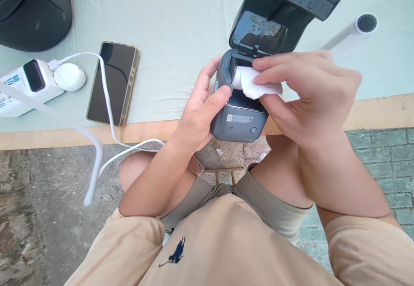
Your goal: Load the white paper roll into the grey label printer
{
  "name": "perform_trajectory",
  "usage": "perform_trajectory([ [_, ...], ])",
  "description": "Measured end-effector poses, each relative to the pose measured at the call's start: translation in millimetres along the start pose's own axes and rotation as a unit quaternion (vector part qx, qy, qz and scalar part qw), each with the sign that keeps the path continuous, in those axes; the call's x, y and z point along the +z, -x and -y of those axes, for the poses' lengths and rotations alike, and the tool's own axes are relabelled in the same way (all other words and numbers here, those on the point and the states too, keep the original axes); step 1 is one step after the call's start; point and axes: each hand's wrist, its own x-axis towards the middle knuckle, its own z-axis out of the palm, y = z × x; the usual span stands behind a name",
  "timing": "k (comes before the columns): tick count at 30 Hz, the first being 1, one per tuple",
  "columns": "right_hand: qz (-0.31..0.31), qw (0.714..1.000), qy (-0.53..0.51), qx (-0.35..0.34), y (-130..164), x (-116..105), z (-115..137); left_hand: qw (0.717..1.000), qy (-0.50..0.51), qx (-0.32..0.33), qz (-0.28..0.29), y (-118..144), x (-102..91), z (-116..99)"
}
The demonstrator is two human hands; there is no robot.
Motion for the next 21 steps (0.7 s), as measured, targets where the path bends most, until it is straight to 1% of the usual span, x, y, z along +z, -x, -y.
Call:
perform_trajectory([
  [3,-0.044,0.998,-0.006,-0.038,1,-1,-1,1.000,0.002,0.005,0.013,-1,-1.0,1],
  [5,-0.058,0.996,-0.005,-0.069,2,0,1,1.000,0.006,0.009,0.024,-2,-3.6,3],
  [8,-0.050,0.992,-0.007,-0.112,5,2,8,0.997,0.012,0.050,0.057,-5,-8.1,9],
  [10,-0.025,0.991,-0.007,-0.128,6,4,12,0.996,0.001,0.063,0.061,-5,-8.1,10],
  [13,0.006,0.991,-0.043,-0.123,8,2,13,1.000,-0.027,0.009,0.009,-2,-2.9,6],
  [15,0.002,0.992,-0.076,-0.100,7,-1,10,0.999,-0.039,-0.007,-0.013,1,0.8,2],
  [16,-0.008,0.993,-0.082,-0.085,7,-3,8,0.999,-0.046,-0.009,-0.017,2,1.8,1],
  [18,-0.013,0.996,-0.061,-0.059,5,-6,4,0.998,-0.061,-0.006,-0.018,3,1.7,0],
  [20,0.012,0.999,-0.024,-0.036,4,-8,2,0.997,-0.079,0.009,-0.005,2,-0.6,2],
  [21,0.034,0.999,-0.010,-0.029,4,-9,1,0.996,-0.083,0.016,0.004,1,-2.2,3],
])
